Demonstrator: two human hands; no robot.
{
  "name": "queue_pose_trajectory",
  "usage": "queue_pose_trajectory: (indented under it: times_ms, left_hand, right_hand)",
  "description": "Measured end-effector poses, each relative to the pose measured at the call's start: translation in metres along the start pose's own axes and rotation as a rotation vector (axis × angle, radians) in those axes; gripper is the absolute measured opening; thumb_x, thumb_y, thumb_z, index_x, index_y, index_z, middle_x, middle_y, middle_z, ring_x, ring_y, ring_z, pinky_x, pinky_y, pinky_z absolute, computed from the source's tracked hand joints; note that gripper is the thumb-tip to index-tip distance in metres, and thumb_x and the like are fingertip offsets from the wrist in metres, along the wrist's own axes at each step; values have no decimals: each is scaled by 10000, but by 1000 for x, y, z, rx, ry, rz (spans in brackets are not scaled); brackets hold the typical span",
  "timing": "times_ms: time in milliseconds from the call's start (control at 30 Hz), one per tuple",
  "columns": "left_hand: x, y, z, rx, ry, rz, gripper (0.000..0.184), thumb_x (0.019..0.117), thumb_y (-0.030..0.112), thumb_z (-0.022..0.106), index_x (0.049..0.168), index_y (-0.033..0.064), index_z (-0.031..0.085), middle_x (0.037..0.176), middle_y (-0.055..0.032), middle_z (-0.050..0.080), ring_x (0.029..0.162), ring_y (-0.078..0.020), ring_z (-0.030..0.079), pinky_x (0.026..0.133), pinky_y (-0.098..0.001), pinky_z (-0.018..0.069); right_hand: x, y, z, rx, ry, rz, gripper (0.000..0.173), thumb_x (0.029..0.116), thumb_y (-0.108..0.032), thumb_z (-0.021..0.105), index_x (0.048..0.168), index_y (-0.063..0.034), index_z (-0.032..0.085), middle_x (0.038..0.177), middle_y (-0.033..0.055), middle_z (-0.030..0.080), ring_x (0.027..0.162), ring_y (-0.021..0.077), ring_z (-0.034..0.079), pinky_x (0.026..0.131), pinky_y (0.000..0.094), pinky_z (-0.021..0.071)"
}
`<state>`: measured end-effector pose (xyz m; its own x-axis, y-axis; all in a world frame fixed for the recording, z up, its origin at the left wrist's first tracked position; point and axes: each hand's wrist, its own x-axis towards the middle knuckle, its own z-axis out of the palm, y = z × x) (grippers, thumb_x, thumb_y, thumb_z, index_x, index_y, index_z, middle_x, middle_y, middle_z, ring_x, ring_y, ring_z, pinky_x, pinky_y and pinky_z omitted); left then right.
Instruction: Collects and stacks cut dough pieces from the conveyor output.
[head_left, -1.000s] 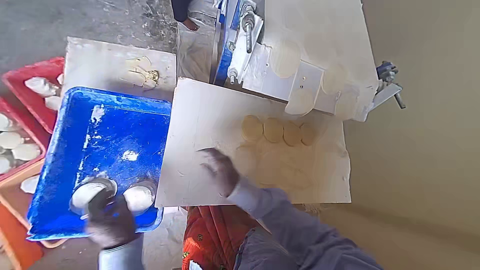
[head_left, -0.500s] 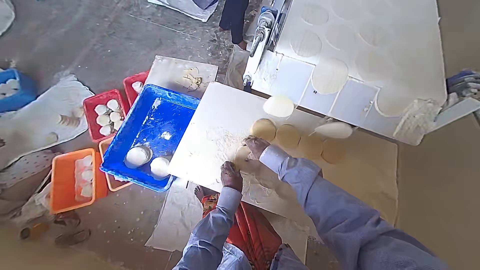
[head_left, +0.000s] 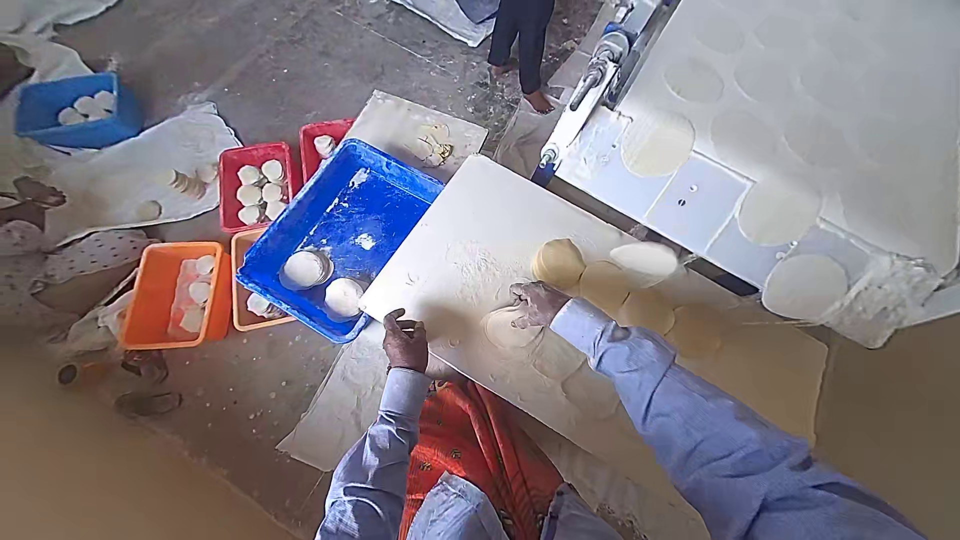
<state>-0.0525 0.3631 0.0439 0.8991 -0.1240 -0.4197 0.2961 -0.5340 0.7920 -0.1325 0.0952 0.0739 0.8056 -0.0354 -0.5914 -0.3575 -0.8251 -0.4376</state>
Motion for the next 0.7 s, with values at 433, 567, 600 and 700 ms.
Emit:
queue_pose_trajectory:
  times_ms: [433, 567, 600, 700]
  left_hand:
    - [27, 90, 25, -514, -1116, 284, 780, 953, 751, 334, 1181, 83, 664, 1024, -4, 740, 927, -76, 697, 830, -281, 574]
    - [24, 92, 18, -613, -1316, 127, 412, 722, 312, 904, 1027, 107, 719, 937, 17, 766, 871, -70, 724, 831, -281, 602]
    - [22, 90, 18, -612, -1263, 80, 238, 779, 99, 817, 997, 66, 726, 911, -15, 771, 851, -91, 732, 833, -296, 607]
    - [11, 89, 16, -598, -994, -87, 162, 914, -48, 646, 1067, -2, 669, 897, -72, 749, 811, -142, 728, 795, -329, 615]
  right_hand:
    - [-65, -104, -78, -54, -27, -321, 434, 800, -95, 873, 1171, -7, 666, 1058, 174, 711, 962, 311, 691, 899, 468, 531]
    - [-54, -103, -97, 75, 37, -290, 475, 765, 0, 867, 1193, 19, 661, 1072, 170, 716, 997, 300, 687, 931, 460, 527]
    - [-52, -96, -93, 180, 116, -277, 457, 762, 51, 837, 1181, 24, 657, 1062, 175, 723, 983, 298, 697, 916, 458, 543]
    - [-52, -71, -61, 561, 498, -148, 440, 827, 40, 774, 1244, 31, 635, 1219, 211, 682, 1094, 304, 685, 958, 451, 561]
